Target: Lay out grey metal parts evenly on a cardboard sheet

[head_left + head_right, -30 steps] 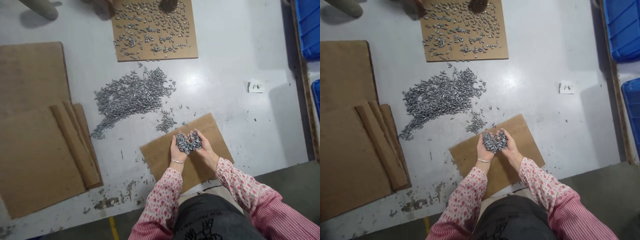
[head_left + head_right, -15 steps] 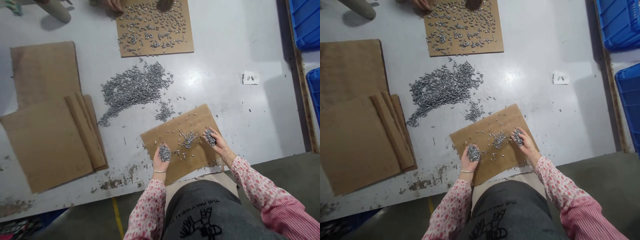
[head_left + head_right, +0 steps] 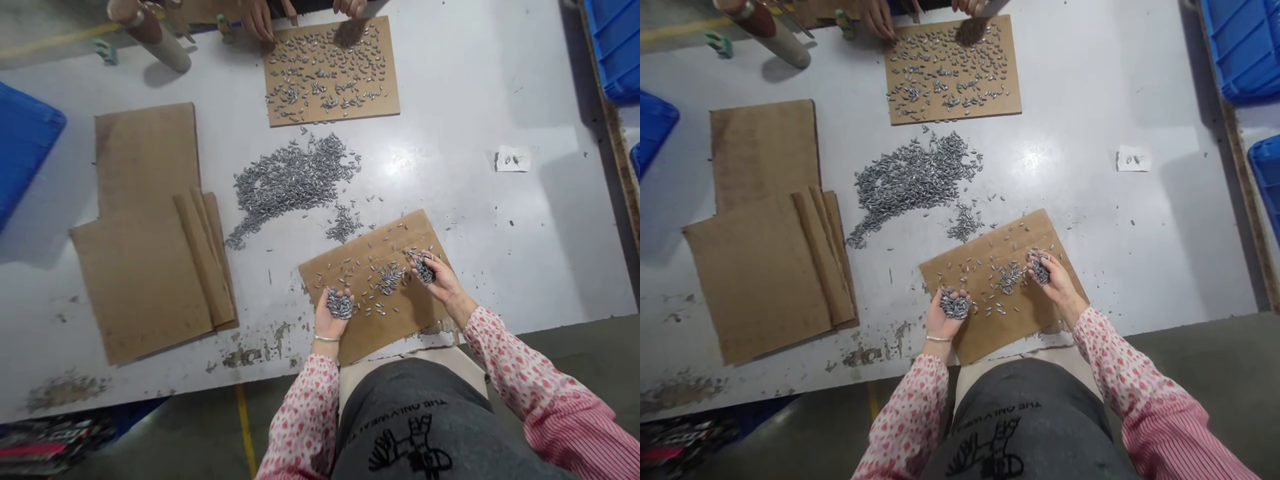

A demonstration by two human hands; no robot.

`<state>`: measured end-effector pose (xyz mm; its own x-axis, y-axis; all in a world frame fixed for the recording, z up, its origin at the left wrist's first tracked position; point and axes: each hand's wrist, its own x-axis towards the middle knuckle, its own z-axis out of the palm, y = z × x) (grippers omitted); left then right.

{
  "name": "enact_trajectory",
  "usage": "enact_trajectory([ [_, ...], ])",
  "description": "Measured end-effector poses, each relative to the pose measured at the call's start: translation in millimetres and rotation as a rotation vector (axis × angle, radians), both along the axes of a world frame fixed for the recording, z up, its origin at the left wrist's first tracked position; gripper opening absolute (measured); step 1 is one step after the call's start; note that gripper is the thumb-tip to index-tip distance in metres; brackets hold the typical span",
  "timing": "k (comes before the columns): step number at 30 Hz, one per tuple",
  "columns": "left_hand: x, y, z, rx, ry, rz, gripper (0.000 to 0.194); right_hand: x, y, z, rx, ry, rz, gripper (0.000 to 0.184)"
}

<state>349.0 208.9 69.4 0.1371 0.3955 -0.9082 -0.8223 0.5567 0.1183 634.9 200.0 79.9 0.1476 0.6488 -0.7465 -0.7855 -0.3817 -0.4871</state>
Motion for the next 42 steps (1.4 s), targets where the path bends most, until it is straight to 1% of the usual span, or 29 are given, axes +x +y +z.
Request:
enact_trajectory([
  [3,0,-5,-4.3,0.060,0.041,-0.032,0.013,5,3,1.0,-0.011,-0.016,-0.028,0.022],
  [5,0,-8,-3.9,0.117,0.057,-0.083,0.019,13,2,-1.2,-0.039,-0.025,-0.050,0.027],
  [8,6,-9,4.0,0.156,0.024,-0.186,0.027,25,-3,-7.1,-0.089,-0.047,-0.083,0.034],
  [10,18,-7,12.5,0.173,-0.031,-0.258,0.026,32,-9,-11.0,-0.121,-0.059,-0.094,0.038],
  [12,37,-3,20.0,0.196,-0.097,-0.330,0.023,38,-14,-14.0,-0.147,-0.059,-0.093,0.040],
  [14,61,2,23.0,0.212,-0.152,-0.391,0.022,41,-20,-16.3,-0.170,-0.054,-0.083,0.041],
  [15,74,4,22.1,0.216,-0.171,-0.415,0.021,42,-22,-17.0,-0.178,-0.051,-0.078,0.041],
  [17,100,8,15.1,0.212,-0.188,-0.450,0.019,45,-25,-18.0,-0.178,-0.041,-0.068,0.040],
  [20,135,18,-4.6,0.149,-0.182,-0.458,0.011,49,-28,-18.0,-0.151,-0.015,-0.053,0.037],
  [21,144,23,-12.1,0.123,-0.180,-0.450,0.010,50,-28,-17.6,-0.140,-0.011,-0.052,0.035],
  [23,155,35,-25.9,0.096,-0.178,-0.436,0.015,53,-28,-16.8,-0.117,-0.005,-0.056,0.032],
  [25,158,49,-35.7,0.094,-0.178,-0.409,0.023,57,-29,-15.9,-0.095,-0.002,-0.069,0.030],
  [27,153,62,-40.2,0.102,-0.171,-0.343,0.027,61,-30,-14.9,-0.087,-0.002,-0.086,0.031],
  [28,148,67,-40.2,0.114,-0.157,-0.312,0.025,63,-31,-14.3,-0.091,-0.003,-0.095,0.032],
  [30,134,70,-36.4,0.159,-0.096,-0.284,0.015,65,-35,-13.1,-0.104,-0.005,-0.097,0.033],
  [31,127,69,-33.0,0.184,-0.056,-0.299,0.010,66,-38,-12.5,-0.113,-0.010,-0.093,0.034],
  [33,114,60,-24.5,0.202,0.008,-0.364,0.011,66,-46,-11.8,-0.123,-0.017,-0.074,0.035],
  [35,104,42,-15.7,0.172,0.017,-0.444,0.011,64,-56,-12.3,-0.141,-0.025,-0.040,0.036],
  [37,100,20,-8.8,0.116,-0.020,-0.522,0.008,60,-66,-14.1,-0.180,-0.033,0.003,0.036],
  [40,105,-14,-5.8,0.049,-0.101,-0.607,0.010,50,-80,-18.0,-0.239,-0.041,0.068,0.035],
  [42,110,-34,-10.1,0.046,-0.142,-0.631,0.018,42,-86,-19.8,-0.264,-0.043,0.096,0.034],
])
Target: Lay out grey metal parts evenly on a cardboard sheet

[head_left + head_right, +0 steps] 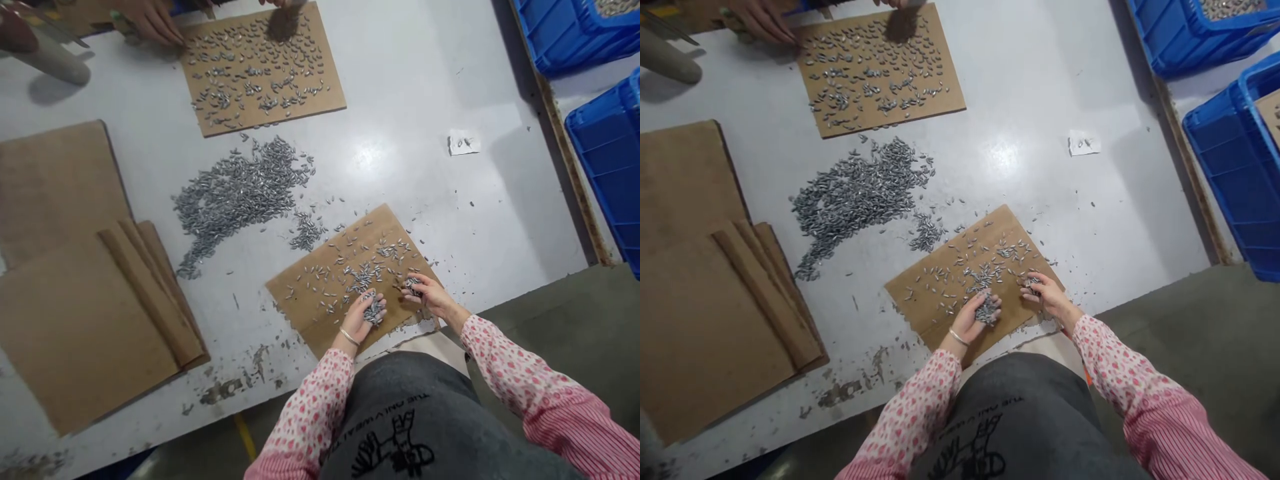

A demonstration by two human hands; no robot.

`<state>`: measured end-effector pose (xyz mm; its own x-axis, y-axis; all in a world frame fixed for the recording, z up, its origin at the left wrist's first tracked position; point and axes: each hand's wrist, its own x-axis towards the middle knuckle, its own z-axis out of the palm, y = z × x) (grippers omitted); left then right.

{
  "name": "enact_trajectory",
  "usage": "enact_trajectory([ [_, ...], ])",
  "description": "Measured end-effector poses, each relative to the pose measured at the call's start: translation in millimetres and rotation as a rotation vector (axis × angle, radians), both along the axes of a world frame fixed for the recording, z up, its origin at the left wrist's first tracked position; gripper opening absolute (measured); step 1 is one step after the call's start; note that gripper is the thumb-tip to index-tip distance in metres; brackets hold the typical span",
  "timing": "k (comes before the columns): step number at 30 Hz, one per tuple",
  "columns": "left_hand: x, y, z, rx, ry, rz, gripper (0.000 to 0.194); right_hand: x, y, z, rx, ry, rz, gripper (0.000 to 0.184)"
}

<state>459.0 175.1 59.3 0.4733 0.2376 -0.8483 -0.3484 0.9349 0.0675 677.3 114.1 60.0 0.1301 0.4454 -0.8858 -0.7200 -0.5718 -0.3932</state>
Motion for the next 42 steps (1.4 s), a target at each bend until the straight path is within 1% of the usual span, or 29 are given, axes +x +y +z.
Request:
enact_trajectory([
  [3,1,-23,-15.0,0.022,-0.012,-0.008,0.028,-10,-5,-0.6,-0.016,-0.063,-0.012,0.032],
  [5,-9,-35,-27.5,0.039,0.006,-0.010,0.032,-15,-7,-0.6,-0.005,-0.122,-0.023,0.032],
  [8,-42,-46,-41.9,0.050,0.053,0.012,0.035,-24,-10,-1.5,0.007,-0.127,0.050,0.032],
  [10,-72,-49,-45.0,0.046,0.118,0.054,0.034,-32,-10,-3.1,0.022,-0.115,0.130,0.031],
  [13,-114,-45,-39.4,0.045,0.232,0.148,0.027,-49,-3,-5.8,0.063,-0.127,0.217,0.030],
  [16,-143,-32,-27.8,0.051,0.298,0.258,0.019,-70,11,-8.2,0.098,-0.126,0.281,0.032],
  [19,-157,-11,-18.3,0.101,0.330,0.367,0.023,-92,32,-11.2,0.134,-0.146,0.361,0.034],
  [22,-162,12,-15.2,0.149,0.349,0.426,0.028,-112,58,-15.4,0.206,-0.184,0.397,0.033],
  [25,-163,36,-17.1,0.184,0.359,0.461,0.031,-127,85,-18.6,0.295,-0.201,0.392,0.034],
  [27,-161,51,-18.7,0.201,0.362,0.475,0.033,-133,103,-18.3,0.328,-0.214,0.386,0.035],
  [30,-150,67,-17.4,0.218,0.352,0.477,0.030,-132,122,-13.3,0.312,-0.240,0.343,0.034],
  [32,-137,72,-13.2,0.222,0.336,0.458,0.025,-123,129,-8.4,0.271,-0.239,0.254,0.032],
  [35,-110,73,-4.6,0.172,0.284,0.380,0.013,-101,127,-3.0,0.217,-0.242,0.122,0.032],
  [37,-91,70,-0.2,0.121,0.226,0.319,0.011,-83,121,-2.6,0.203,-0.240,0.112,0.031],
  [39,-72,67,1.6,0.104,0.166,0.277,0.011,-65,113,-5.5,0.209,-0.248,0.080,0.031],
  [42,-45,66,0.5,0.141,0.106,0.234,0.013,-42,105,-14.1,0.212,-0.294,-0.032,0.032],
])
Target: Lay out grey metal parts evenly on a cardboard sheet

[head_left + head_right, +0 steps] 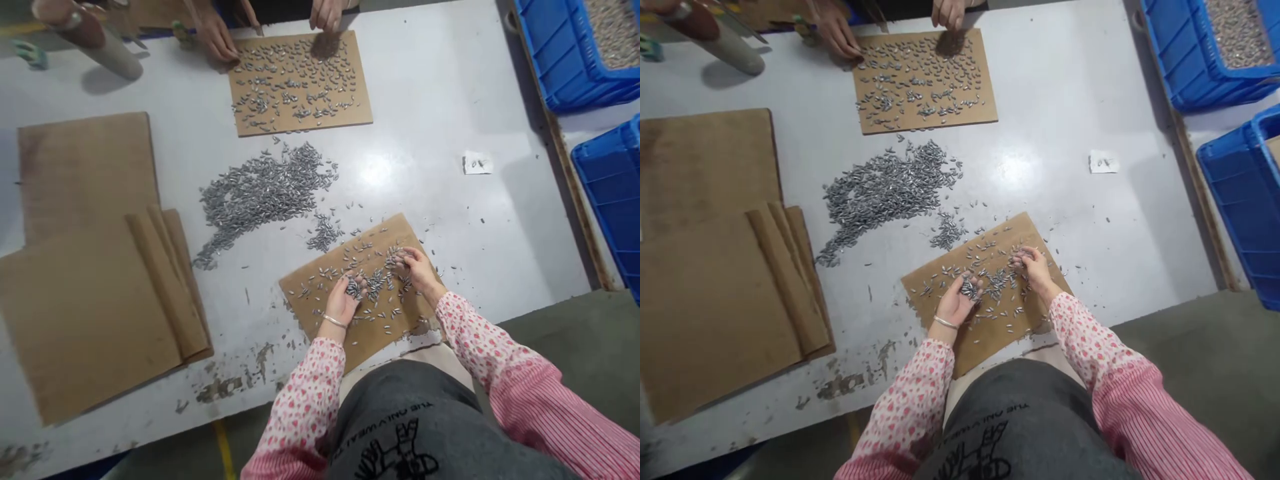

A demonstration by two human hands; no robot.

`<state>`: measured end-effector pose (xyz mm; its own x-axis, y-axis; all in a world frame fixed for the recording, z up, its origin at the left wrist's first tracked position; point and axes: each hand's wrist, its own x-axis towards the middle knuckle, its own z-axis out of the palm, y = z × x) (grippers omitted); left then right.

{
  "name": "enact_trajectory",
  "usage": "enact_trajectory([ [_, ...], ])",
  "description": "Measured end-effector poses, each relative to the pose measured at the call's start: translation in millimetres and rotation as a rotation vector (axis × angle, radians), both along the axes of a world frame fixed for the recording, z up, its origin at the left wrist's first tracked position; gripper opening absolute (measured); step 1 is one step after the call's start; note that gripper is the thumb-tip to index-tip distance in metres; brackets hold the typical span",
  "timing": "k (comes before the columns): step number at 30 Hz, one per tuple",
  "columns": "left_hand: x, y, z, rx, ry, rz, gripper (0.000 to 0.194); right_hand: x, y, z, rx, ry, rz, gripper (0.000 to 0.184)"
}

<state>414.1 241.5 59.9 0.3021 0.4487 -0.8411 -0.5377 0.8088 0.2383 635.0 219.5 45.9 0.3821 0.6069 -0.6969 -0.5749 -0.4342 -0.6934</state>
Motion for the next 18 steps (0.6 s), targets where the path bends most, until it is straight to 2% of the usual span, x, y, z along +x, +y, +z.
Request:
enact_trajectory([
  [4,36,9,-2.4,0.065,-0.018,-0.064,0.021,17,4,-11.8,-0.028,-0.011,0.002,0.035],
  [7,61,20,-4.4,0.115,-0.026,-0.108,0.025,23,16,-16.5,0.009,-0.088,0.026,0.040],
  [10,78,32,-10.1,0.149,-0.035,-0.129,0.021,27,27,-17.3,0.024,-0.114,0.032,0.042],
  [14,87,43,-21.9,0.150,-0.018,-0.127,0.011,34,34,-13.8,0.031,-0.136,0.112,0.044],
  [18,80,49,-30.3,0.145,-0.013,-0.132,0.012,40,24,-5.7,0.057,-0.324,0.301,0.046],
])
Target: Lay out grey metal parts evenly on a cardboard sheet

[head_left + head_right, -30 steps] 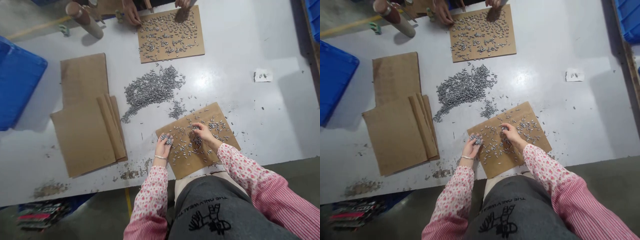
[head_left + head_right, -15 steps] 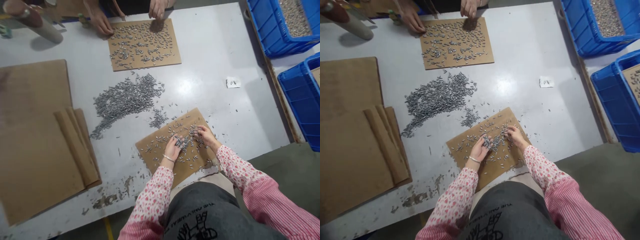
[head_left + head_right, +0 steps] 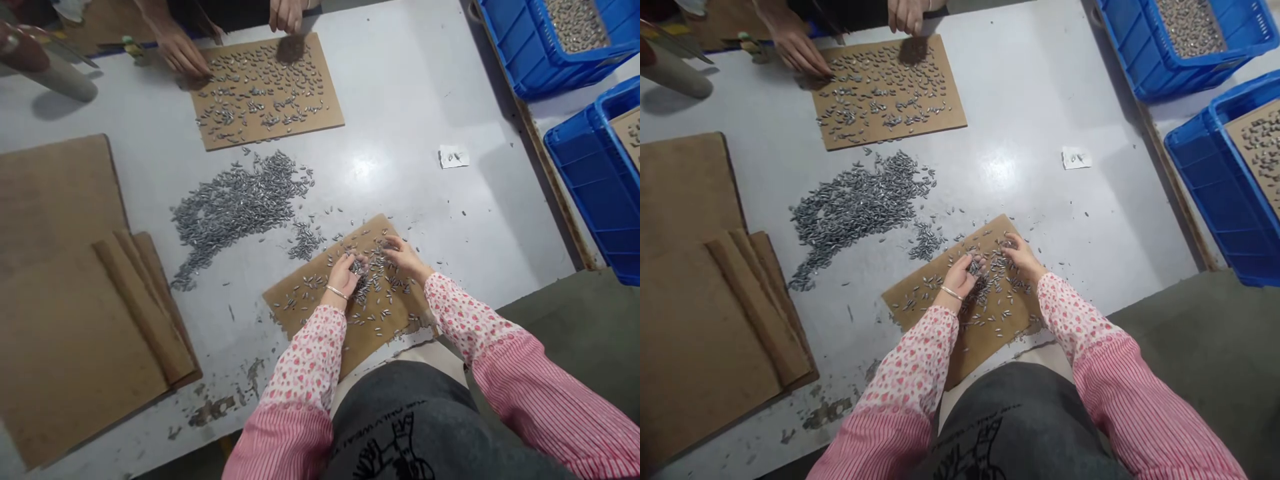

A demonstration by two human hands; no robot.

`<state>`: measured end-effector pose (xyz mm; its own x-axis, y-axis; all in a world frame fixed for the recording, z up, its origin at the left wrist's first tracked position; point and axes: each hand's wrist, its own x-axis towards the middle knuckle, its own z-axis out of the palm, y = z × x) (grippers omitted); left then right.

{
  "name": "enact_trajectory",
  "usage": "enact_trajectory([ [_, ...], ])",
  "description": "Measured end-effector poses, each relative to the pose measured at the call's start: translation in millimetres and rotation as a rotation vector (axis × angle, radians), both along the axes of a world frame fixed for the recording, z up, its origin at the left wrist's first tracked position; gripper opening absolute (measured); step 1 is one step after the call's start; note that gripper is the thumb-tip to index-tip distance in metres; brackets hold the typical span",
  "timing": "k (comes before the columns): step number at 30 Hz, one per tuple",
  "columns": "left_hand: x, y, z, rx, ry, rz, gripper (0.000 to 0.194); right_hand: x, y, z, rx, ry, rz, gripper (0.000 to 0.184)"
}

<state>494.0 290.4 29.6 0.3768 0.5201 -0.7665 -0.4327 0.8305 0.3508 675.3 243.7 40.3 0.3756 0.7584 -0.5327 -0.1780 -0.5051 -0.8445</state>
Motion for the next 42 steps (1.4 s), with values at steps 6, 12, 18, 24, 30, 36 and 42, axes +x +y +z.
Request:
enact_trajectory([
  [6,-48,-24,-4.9,0.076,0.019,-0.059,0.025,7,-69,17.1,-0.031,-0.450,0.347,0.030],
  [12,-113,-102,3.7,0.020,0.168,-0.138,0.031,-11,-168,23.9,-0.253,-0.636,0.898,0.014],
  [18,-147,-167,5.0,-0.112,0.320,-0.081,0.042,-25,-210,7.0,-0.432,-0.876,0.858,0.033],
  [24,-172,-184,-3.8,-0.128,0.455,0.007,0.054,-44,-207,-21.1,-0.295,-0.823,0.987,0.015],
  [30,-184,-166,0.1,-0.010,0.535,0.075,0.053,-80,-182,-21.1,-0.193,-0.769,1.068,0.014],
  [36,-188,-105,-0.7,0.167,0.528,0.192,0.054,-83,-158,-5.4,-0.096,-0.739,0.989,0.020],
  [42,-187,-62,-2.0,0.260,0.560,0.207,0.062,-62,-167,-17.2,-0.025,-0.728,0.879,0.019],
])
